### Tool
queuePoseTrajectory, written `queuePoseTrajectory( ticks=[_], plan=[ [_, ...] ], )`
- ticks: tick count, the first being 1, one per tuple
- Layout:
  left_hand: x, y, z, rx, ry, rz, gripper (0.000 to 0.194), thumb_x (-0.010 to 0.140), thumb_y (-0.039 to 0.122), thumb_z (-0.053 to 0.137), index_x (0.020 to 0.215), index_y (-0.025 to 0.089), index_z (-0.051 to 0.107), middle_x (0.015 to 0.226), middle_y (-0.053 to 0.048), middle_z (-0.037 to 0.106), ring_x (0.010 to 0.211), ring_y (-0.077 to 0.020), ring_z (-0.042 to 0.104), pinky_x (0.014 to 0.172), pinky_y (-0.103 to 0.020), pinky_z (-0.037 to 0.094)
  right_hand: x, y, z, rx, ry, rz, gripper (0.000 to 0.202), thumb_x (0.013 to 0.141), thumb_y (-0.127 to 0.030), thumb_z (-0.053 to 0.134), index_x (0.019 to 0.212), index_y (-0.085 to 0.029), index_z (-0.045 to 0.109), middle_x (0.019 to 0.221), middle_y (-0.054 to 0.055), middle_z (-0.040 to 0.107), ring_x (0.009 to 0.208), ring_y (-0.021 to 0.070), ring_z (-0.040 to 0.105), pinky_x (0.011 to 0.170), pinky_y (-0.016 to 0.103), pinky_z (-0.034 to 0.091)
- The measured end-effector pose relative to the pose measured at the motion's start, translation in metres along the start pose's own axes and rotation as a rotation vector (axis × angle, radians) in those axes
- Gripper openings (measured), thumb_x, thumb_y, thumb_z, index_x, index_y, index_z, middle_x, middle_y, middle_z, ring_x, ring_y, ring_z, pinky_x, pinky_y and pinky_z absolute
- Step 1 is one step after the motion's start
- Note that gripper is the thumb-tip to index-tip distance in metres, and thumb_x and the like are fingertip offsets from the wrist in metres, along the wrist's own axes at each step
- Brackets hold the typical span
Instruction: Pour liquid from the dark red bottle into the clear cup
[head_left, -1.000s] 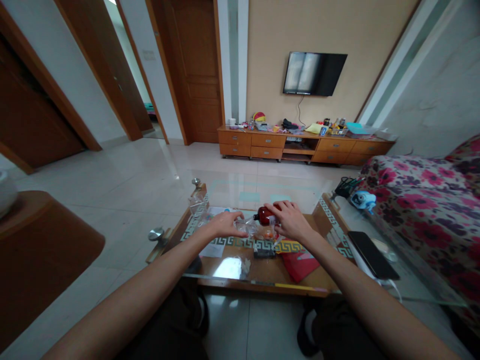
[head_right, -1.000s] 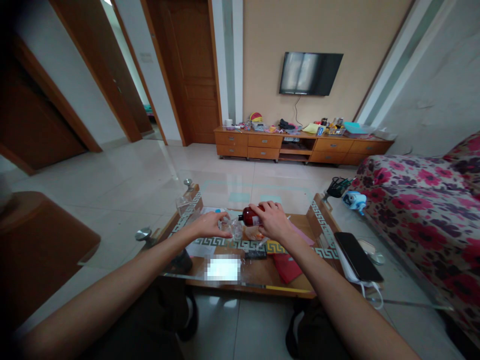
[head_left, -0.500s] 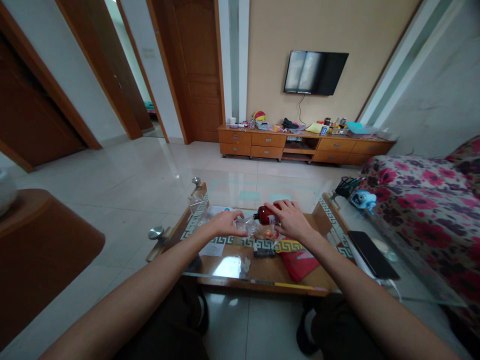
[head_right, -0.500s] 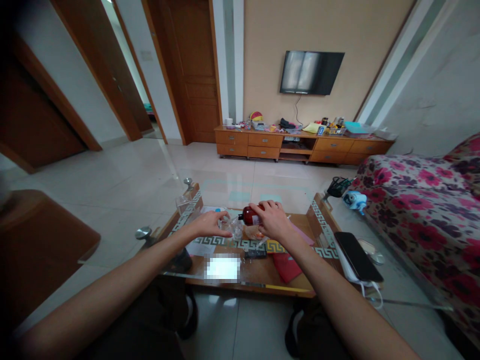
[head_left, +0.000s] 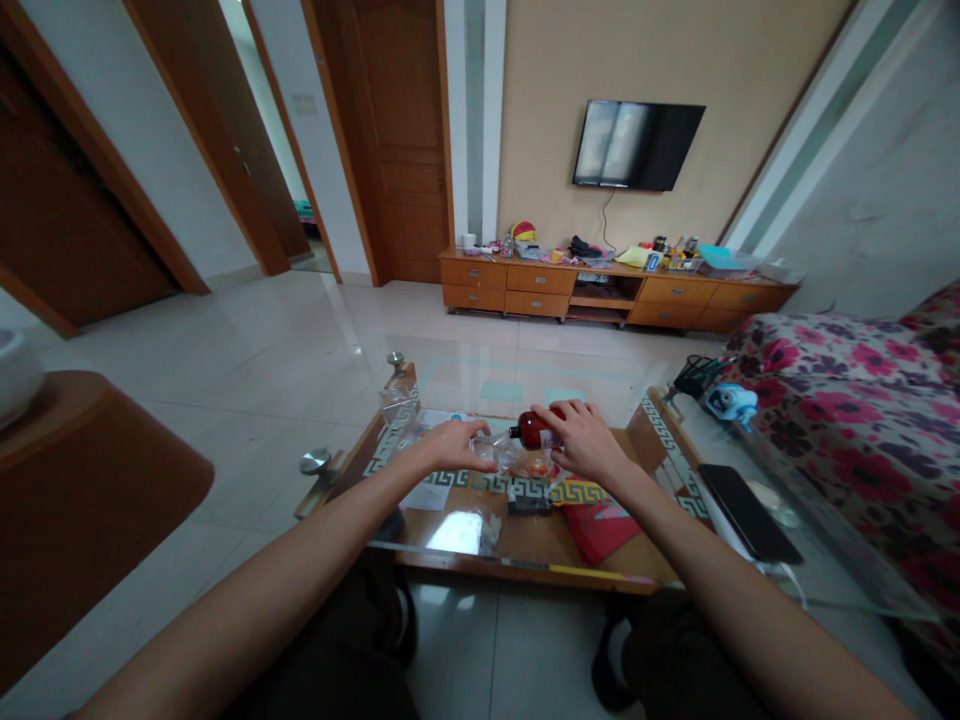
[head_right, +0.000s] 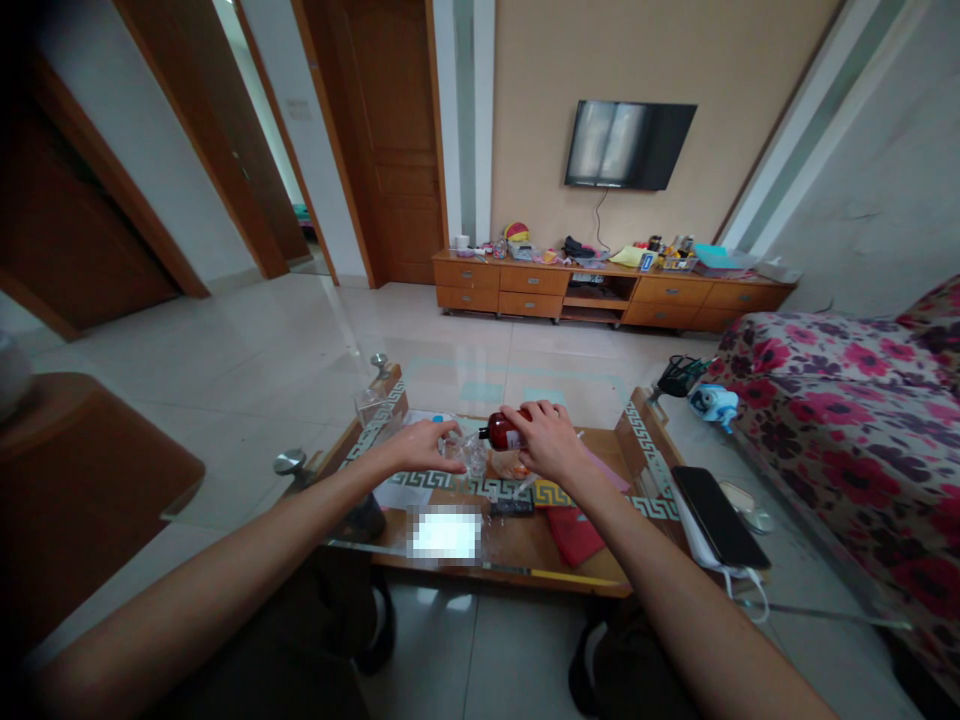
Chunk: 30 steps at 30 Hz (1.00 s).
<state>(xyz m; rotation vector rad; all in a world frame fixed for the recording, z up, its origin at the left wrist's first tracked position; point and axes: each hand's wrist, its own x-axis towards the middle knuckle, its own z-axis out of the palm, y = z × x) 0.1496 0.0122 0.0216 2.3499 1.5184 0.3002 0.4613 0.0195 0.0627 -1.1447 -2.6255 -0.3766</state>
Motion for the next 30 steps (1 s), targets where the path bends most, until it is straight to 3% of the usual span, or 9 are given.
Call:
queuePoseTrajectory(
  ticks=[10, 18, 30],
  plan=[
    [0.002, -0.006, 0.004, 0.023, 0.007, -0.005, 0.085, 0.067, 0.083, 0.075, 0.130, 0.028, 0.064, 0.115, -0.010, 0.075, 0.102, -0.0351, 0.071, 0.082, -0.041, 0.052, 0.000, -0.004, -0.005, -0.016, -0.010, 0.019, 0.076, 0.082, -0.025, 0.069, 0.154, -0.030, 0.044, 0.130, 0.012, 0.062, 0.116, 0.0333, 0.051, 0.100, 0.045, 0.035],
    [0.001, 0.001, 0.001, 0.040, 0.015, 0.029, 0.083, 0.069, 0.083, 0.073, 0.127, 0.025, 0.065, 0.110, -0.010, 0.076, 0.096, -0.0335, 0.072, 0.077, -0.038, 0.051, 0.000, -0.010, -0.014, -0.037, -0.017, 0.040, 0.075, 0.082, -0.021, 0.066, 0.154, -0.031, 0.045, 0.128, 0.011, 0.063, 0.116, 0.0328, 0.050, 0.100, 0.044, 0.033],
    [-0.001, 0.007, -0.003, 0.048, 0.006, 0.010, 0.079, 0.070, 0.080, 0.074, 0.126, 0.024, 0.066, 0.110, -0.011, 0.076, 0.097, -0.0333, 0.072, 0.079, -0.037, 0.051, 0.000, -0.009, -0.011, -0.038, -0.008, 0.055, 0.075, 0.081, -0.020, 0.066, 0.153, -0.030, 0.046, 0.127, 0.012, 0.064, 0.116, 0.0339, 0.050, 0.100, 0.045, 0.033]
  ],
)
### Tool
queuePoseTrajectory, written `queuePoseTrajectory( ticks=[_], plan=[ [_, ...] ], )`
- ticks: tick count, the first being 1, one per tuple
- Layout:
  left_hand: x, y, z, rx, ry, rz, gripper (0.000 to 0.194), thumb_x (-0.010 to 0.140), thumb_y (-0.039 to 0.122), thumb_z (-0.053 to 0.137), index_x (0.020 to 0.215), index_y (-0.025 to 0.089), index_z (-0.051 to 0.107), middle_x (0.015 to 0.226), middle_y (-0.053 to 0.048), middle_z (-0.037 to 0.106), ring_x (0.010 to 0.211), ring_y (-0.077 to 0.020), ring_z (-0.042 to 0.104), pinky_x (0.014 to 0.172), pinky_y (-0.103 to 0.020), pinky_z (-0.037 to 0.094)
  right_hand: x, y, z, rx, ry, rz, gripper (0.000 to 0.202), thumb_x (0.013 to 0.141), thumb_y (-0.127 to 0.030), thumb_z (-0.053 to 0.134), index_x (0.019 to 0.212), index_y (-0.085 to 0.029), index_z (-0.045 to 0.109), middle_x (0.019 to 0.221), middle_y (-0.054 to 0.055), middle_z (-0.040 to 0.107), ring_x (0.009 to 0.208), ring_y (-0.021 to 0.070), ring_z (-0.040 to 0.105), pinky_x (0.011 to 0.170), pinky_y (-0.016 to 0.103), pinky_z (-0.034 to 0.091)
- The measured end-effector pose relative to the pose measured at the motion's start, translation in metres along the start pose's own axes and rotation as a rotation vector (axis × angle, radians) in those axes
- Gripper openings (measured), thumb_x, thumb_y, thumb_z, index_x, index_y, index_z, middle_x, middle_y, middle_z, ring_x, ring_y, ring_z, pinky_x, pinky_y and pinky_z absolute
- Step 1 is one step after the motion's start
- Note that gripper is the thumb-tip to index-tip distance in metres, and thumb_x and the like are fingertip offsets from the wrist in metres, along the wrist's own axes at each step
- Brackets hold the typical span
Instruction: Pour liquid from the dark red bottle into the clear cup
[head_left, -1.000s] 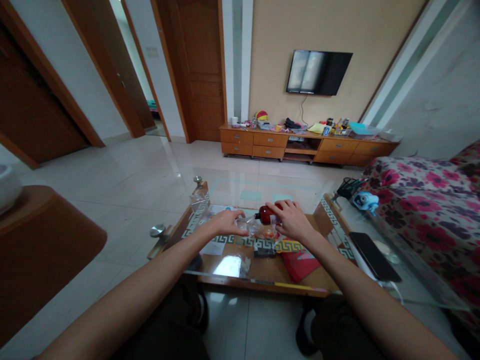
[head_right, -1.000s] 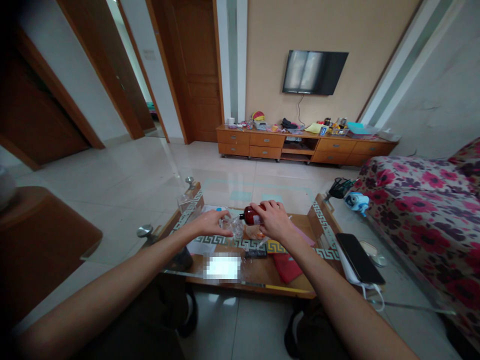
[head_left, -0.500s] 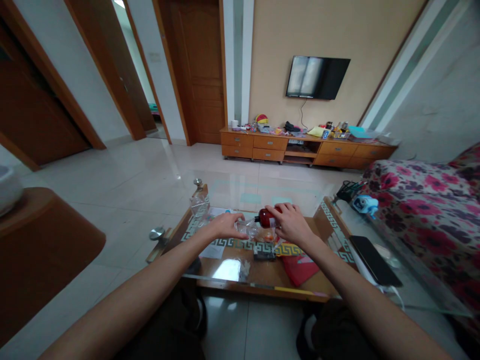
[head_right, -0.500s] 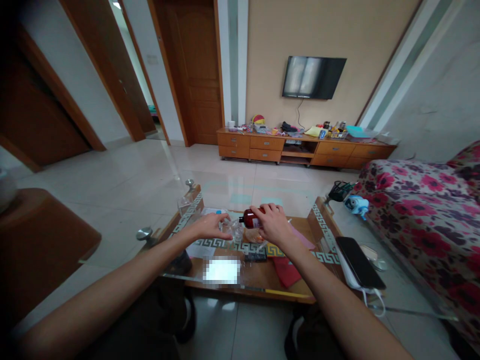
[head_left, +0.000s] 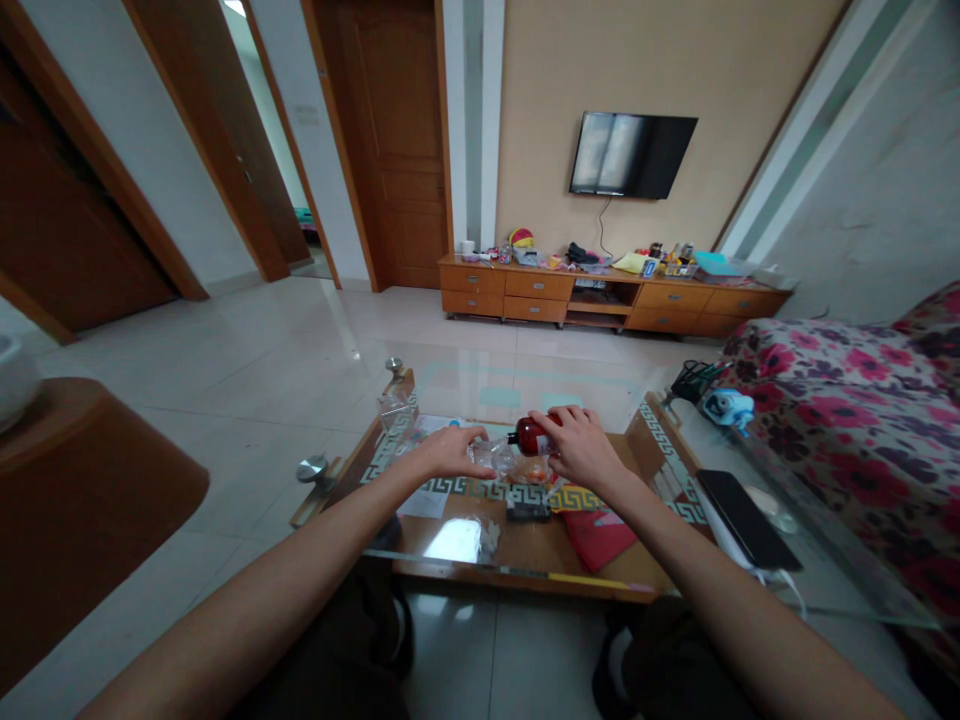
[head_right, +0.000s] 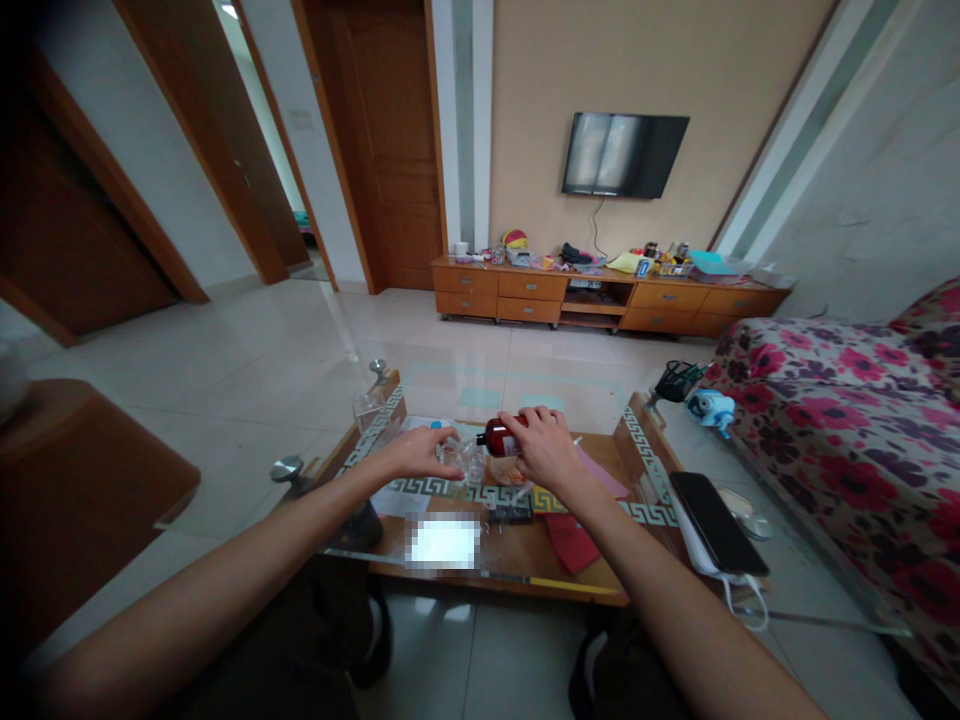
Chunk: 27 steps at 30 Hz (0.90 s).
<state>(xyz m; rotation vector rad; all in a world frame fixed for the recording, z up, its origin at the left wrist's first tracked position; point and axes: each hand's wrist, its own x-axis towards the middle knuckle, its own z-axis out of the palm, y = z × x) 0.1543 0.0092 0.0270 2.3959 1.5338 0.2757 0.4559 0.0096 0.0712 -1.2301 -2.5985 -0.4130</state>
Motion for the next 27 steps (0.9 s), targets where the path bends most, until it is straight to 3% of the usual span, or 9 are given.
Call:
queuePoseTrajectory(
  ticks=[27],
  plan=[
    [0.0009, -0.0031, 0.0012, -0.001, -0.004, 0.008, 0.083, 0.069, 0.080, 0.075, 0.129, 0.023, 0.065, 0.111, -0.012, 0.076, 0.101, -0.0355, 0.072, 0.083, -0.041, 0.054, -0.0001, -0.0053, -0.0030, -0.028, 0.017, 0.010, 0.072, 0.081, -0.021, 0.065, 0.150, -0.029, 0.046, 0.126, 0.013, 0.063, 0.116, 0.0342, 0.049, 0.100, 0.047, 0.034]
  ],
)
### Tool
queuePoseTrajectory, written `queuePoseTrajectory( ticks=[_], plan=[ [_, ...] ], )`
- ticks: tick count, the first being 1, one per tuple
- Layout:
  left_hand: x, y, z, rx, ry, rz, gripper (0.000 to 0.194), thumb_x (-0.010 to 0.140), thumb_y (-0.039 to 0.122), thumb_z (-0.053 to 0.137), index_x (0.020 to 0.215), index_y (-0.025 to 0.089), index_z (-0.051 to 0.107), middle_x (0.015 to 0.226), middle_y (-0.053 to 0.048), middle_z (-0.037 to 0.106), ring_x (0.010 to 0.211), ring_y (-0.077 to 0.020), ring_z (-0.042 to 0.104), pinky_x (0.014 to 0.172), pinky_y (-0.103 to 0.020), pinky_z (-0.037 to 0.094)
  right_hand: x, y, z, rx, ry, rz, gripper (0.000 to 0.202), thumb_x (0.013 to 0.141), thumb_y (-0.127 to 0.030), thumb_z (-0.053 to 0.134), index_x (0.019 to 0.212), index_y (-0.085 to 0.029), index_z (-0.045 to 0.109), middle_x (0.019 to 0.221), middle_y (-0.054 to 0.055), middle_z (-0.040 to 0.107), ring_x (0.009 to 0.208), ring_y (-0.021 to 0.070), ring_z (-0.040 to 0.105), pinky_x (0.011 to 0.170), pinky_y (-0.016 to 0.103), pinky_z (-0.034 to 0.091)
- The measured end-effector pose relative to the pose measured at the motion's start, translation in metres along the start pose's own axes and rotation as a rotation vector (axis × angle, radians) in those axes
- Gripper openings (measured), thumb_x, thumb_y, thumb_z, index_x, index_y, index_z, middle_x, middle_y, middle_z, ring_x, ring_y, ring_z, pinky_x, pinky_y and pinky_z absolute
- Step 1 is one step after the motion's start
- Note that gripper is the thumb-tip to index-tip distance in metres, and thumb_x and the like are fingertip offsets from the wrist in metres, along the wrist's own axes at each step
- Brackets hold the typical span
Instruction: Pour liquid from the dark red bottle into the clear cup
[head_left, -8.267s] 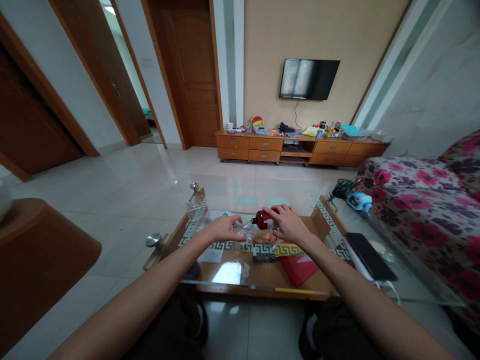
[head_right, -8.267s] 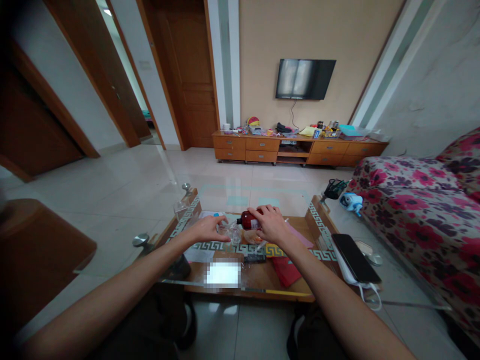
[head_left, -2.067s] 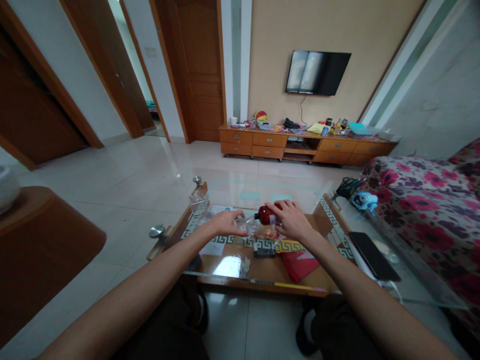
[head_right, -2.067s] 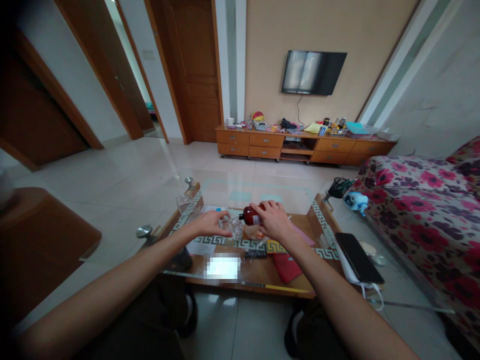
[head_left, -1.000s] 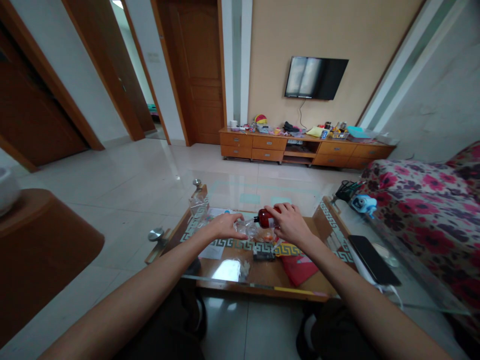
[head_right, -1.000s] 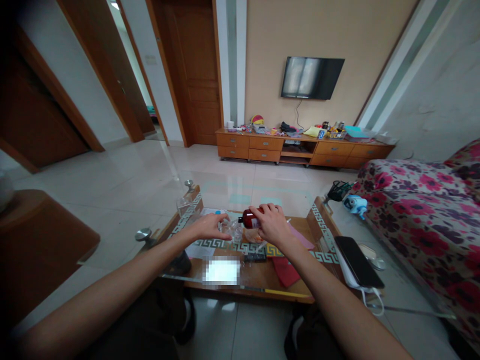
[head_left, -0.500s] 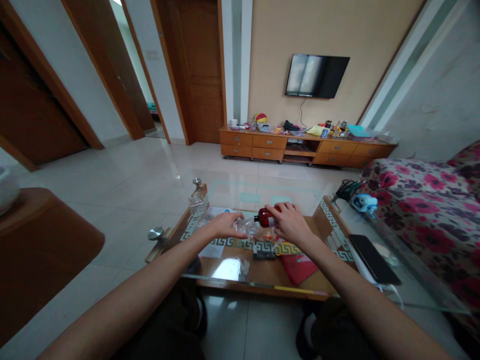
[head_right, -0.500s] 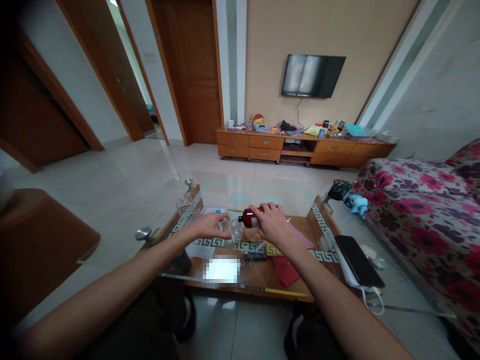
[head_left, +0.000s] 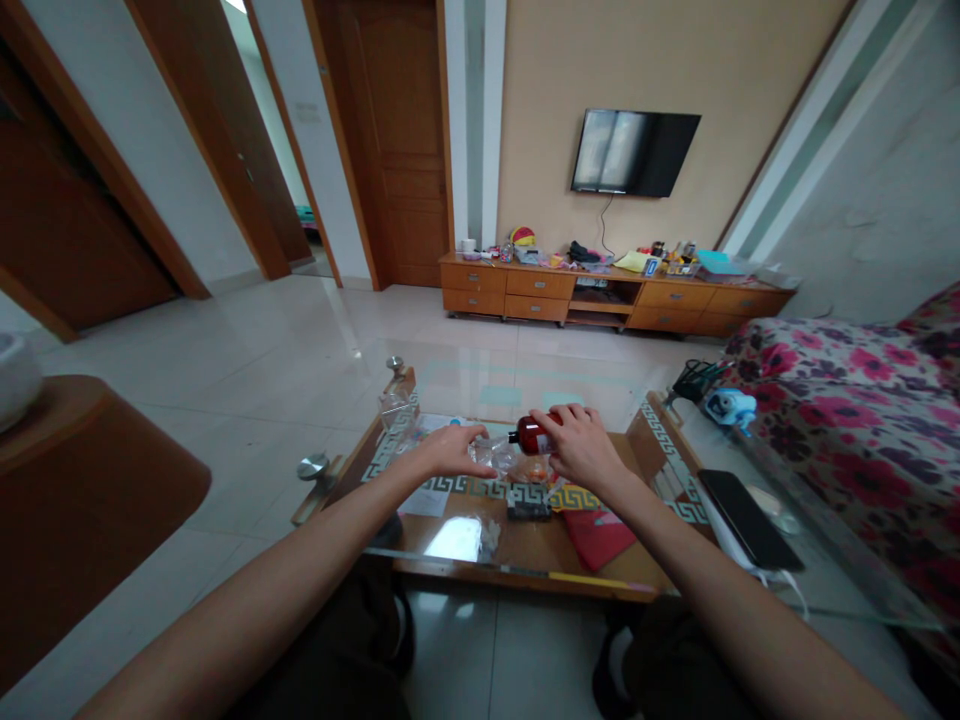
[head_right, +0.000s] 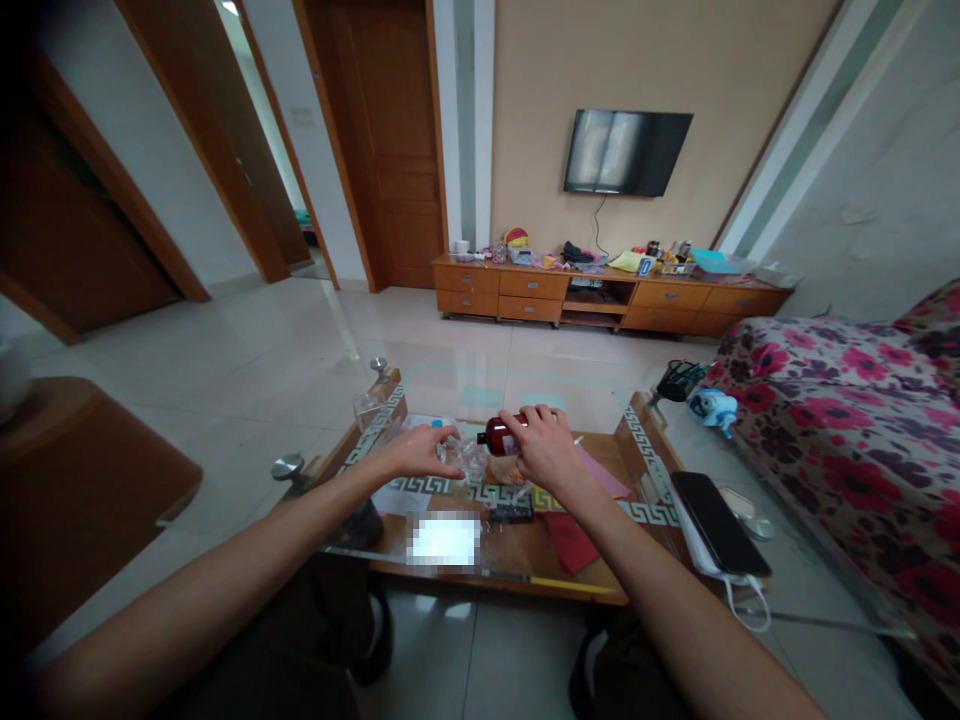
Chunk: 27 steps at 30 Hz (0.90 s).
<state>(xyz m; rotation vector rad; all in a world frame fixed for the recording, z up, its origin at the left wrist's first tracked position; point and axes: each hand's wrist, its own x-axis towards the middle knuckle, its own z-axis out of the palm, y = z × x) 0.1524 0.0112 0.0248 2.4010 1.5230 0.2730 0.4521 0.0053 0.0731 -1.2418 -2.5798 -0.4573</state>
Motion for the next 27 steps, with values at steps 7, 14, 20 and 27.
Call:
queuePoseTrajectory(
  ticks=[7, 14, 20, 27],
  plan=[
    [-0.0008, 0.0011, -0.0014, -0.008, 0.005, -0.017, 0.085, 0.068, 0.080, 0.077, 0.131, 0.024, 0.065, 0.113, -0.013, 0.076, 0.104, -0.0370, 0.071, 0.084, -0.041, 0.053, 0.0002, -0.0005, -0.0024, 0.014, -0.026, 0.004, 0.073, 0.081, -0.021, 0.065, 0.151, -0.031, 0.045, 0.128, 0.012, 0.063, 0.118, 0.0361, 0.049, 0.099, 0.049, 0.035],
    [-0.0020, 0.0031, -0.0034, -0.010, -0.003, -0.021, 0.085, 0.069, 0.081, 0.075, 0.131, 0.024, 0.065, 0.116, -0.012, 0.075, 0.105, -0.0366, 0.071, 0.084, -0.039, 0.053, 0.0007, -0.0012, -0.0012, 0.016, -0.022, 0.008, 0.073, 0.082, -0.020, 0.065, 0.151, -0.032, 0.045, 0.130, 0.013, 0.063, 0.118, 0.0362, 0.049, 0.100, 0.049, 0.034],
    [-0.0022, 0.0029, -0.0031, -0.005, -0.007, -0.012, 0.088, 0.070, 0.081, 0.074, 0.134, 0.023, 0.064, 0.116, -0.013, 0.076, 0.106, -0.0376, 0.071, 0.084, -0.041, 0.054, 0.0009, -0.0026, -0.0034, 0.019, -0.018, 0.012, 0.071, 0.081, -0.020, 0.065, 0.149, -0.030, 0.048, 0.129, 0.013, 0.063, 0.119, 0.0354, 0.049, 0.101, 0.049, 0.033],
    [-0.0025, 0.0032, -0.0028, -0.009, -0.001, -0.027, 0.087, 0.069, 0.080, 0.076, 0.134, 0.024, 0.063, 0.114, -0.013, 0.076, 0.106, -0.0375, 0.071, 0.085, -0.041, 0.054, 0.0000, -0.0029, -0.0038, 0.015, -0.013, 0.012, 0.073, 0.081, -0.020, 0.066, 0.150, -0.030, 0.047, 0.129, 0.013, 0.063, 0.119, 0.0359, 0.049, 0.101, 0.049, 0.034]
  ],
)
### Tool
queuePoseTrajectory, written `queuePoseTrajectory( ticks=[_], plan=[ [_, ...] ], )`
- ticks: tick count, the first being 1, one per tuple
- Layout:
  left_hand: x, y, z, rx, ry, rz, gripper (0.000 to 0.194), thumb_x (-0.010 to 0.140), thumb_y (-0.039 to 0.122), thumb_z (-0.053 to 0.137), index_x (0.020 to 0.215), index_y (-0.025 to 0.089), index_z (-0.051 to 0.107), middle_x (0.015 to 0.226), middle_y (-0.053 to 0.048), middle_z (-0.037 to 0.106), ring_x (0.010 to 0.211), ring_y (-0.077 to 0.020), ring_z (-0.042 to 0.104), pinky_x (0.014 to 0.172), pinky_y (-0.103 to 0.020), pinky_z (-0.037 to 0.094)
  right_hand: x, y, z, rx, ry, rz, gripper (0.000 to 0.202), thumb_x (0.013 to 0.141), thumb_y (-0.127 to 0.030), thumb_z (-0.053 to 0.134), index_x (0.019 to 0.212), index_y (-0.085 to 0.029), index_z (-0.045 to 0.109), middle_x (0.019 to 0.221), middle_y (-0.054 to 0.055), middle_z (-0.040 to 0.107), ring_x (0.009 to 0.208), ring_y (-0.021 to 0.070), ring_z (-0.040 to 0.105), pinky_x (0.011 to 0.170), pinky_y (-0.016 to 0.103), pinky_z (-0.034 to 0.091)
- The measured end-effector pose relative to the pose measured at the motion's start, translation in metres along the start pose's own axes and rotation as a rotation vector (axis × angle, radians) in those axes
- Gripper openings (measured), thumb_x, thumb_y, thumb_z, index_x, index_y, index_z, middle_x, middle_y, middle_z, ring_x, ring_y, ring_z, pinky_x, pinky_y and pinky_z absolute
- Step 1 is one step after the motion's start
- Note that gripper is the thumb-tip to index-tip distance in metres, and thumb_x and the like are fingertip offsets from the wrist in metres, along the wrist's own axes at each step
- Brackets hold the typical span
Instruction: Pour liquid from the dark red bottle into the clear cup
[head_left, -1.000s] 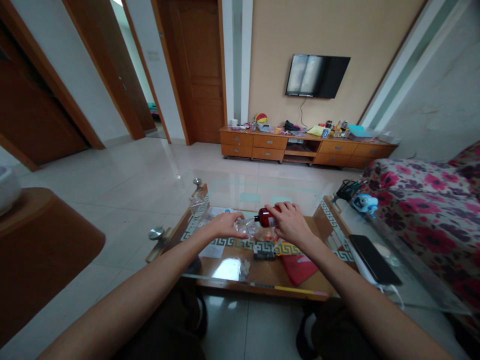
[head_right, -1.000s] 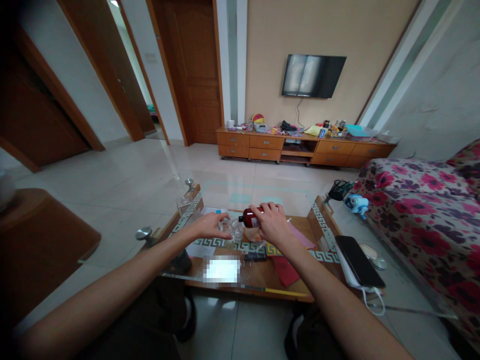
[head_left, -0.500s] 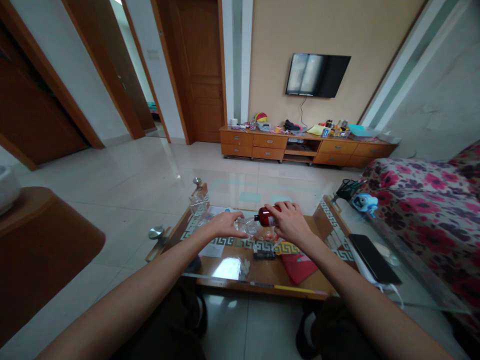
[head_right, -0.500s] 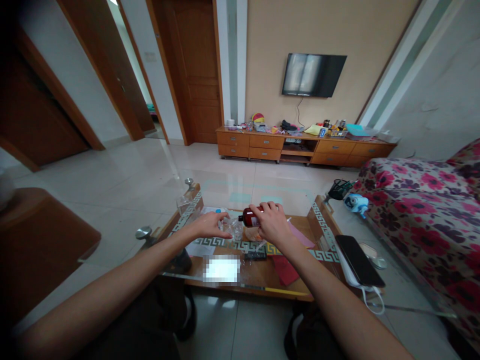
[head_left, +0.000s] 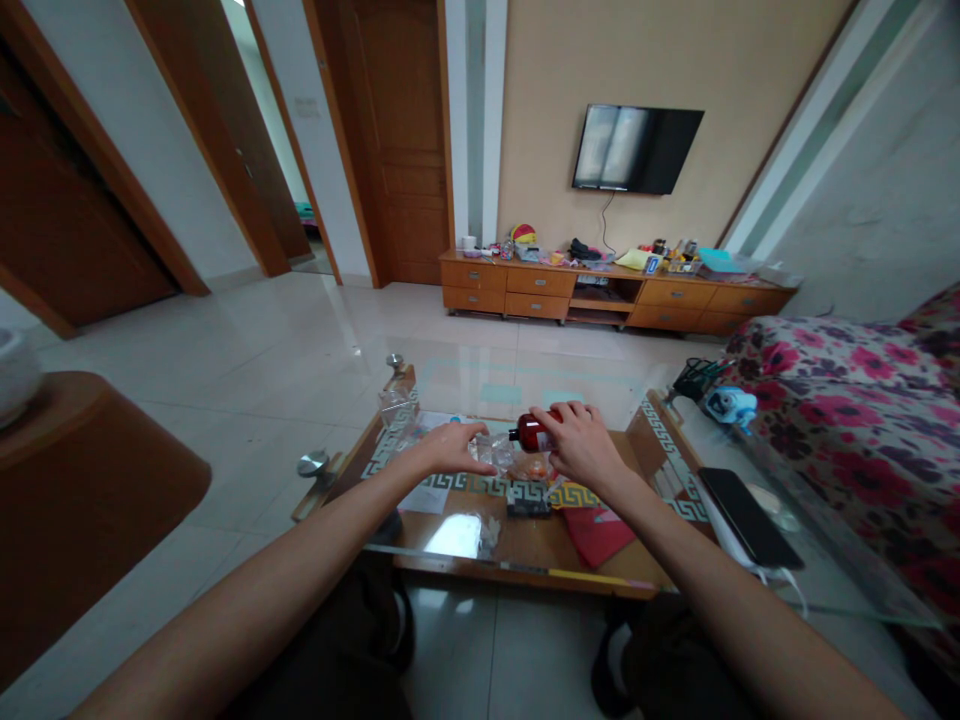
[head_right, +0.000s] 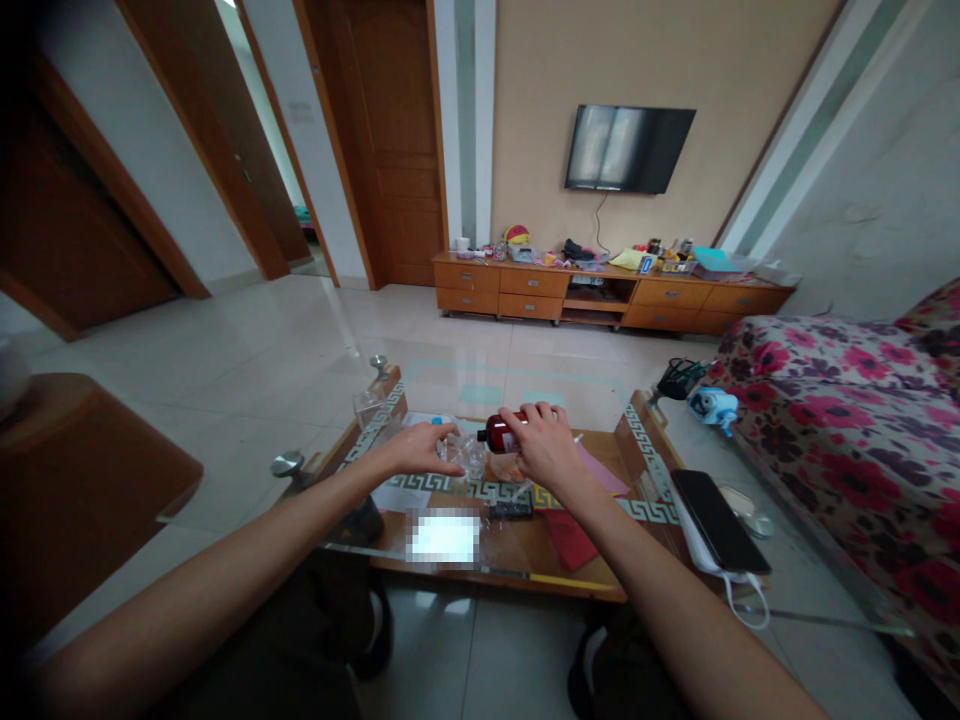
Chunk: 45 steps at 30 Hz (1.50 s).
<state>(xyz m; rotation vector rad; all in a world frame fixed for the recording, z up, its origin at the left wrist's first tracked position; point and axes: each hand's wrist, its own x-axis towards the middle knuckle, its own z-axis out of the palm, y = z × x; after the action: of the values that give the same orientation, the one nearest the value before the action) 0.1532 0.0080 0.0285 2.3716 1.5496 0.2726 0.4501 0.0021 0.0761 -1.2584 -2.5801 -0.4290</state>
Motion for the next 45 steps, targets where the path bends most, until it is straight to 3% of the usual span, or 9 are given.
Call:
queuePoseTrajectory(
  ticks=[11, 20, 27, 34, 41, 45],
  plan=[
    [0.001, -0.002, 0.001, -0.014, 0.003, 0.007, 0.086, 0.068, 0.080, 0.076, 0.132, 0.024, 0.065, 0.115, -0.013, 0.076, 0.102, -0.0362, 0.072, 0.083, -0.040, 0.053, 0.000, 0.000, 0.001, -0.009, -0.007, 0.005, 0.072, 0.081, -0.021, 0.065, 0.150, -0.030, 0.047, 0.127, 0.013, 0.064, 0.117, 0.0353, 0.050, 0.101, 0.048, 0.034],
    [0.000, -0.005, 0.003, -0.018, -0.008, -0.001, 0.084, 0.068, 0.077, 0.078, 0.133, 0.025, 0.064, 0.115, -0.011, 0.076, 0.103, -0.0350, 0.071, 0.084, -0.039, 0.053, -0.006, 0.005, 0.018, 0.032, -0.052, -0.004, 0.079, 0.086, -0.042, 0.073, 0.157, -0.030, 0.038, 0.131, 0.012, 0.067, 0.116, 0.0322, 0.059, 0.101, 0.045, 0.035],
    [0.003, -0.009, 0.007, -0.012, 0.029, 0.048, 0.079, 0.069, 0.076, 0.079, 0.126, 0.023, 0.066, 0.123, -0.012, 0.072, 0.111, -0.0345, 0.068, 0.095, -0.040, 0.052, -0.006, 0.001, 0.022, 0.083, -0.072, 0.003, 0.070, 0.085, -0.048, 0.074, 0.145, -0.024, 0.047, 0.118, 0.014, 0.073, 0.110, 0.0330, 0.065, 0.096, 0.043, 0.039],
    [0.003, -0.013, 0.010, 0.022, 0.066, 0.040, 0.085, 0.065, 0.082, 0.078, 0.126, 0.023, 0.068, 0.126, -0.014, 0.069, 0.114, -0.0355, 0.066, 0.096, -0.042, 0.052, 0.000, 0.006, 0.012, 0.228, 0.047, 0.084, 0.073, 0.081, -0.041, 0.072, 0.146, -0.021, 0.044, 0.120, 0.013, 0.074, 0.102, 0.0320, 0.070, 0.089, 0.042, 0.045],
    [0.010, -0.023, 0.020, -0.087, -0.024, -0.056, 0.081, 0.065, 0.080, 0.078, 0.119, 0.021, 0.068, 0.098, -0.008, 0.075, 0.083, -0.0280, 0.070, 0.071, -0.034, 0.050, 0.004, 0.019, -0.003, 0.326, 0.154, 0.214, 0.078, 0.084, -0.048, 0.070, 0.151, -0.020, 0.041, 0.112, 0.014, 0.075, 0.097, 0.0341, 0.072, 0.079, 0.039, 0.048],
    [0.021, -0.019, 0.031, -0.084, 0.009, -0.094, 0.074, 0.065, 0.079, 0.079, 0.108, 0.020, 0.069, 0.094, -0.008, 0.075, 0.082, -0.0284, 0.070, 0.070, -0.034, 0.049, 0.013, 0.023, -0.009, 0.323, 0.213, 0.291, 0.082, 0.082, -0.050, 0.073, 0.151, -0.021, 0.042, 0.111, 0.013, 0.076, 0.093, 0.0358, 0.073, 0.076, 0.040, 0.050]
  ],
)
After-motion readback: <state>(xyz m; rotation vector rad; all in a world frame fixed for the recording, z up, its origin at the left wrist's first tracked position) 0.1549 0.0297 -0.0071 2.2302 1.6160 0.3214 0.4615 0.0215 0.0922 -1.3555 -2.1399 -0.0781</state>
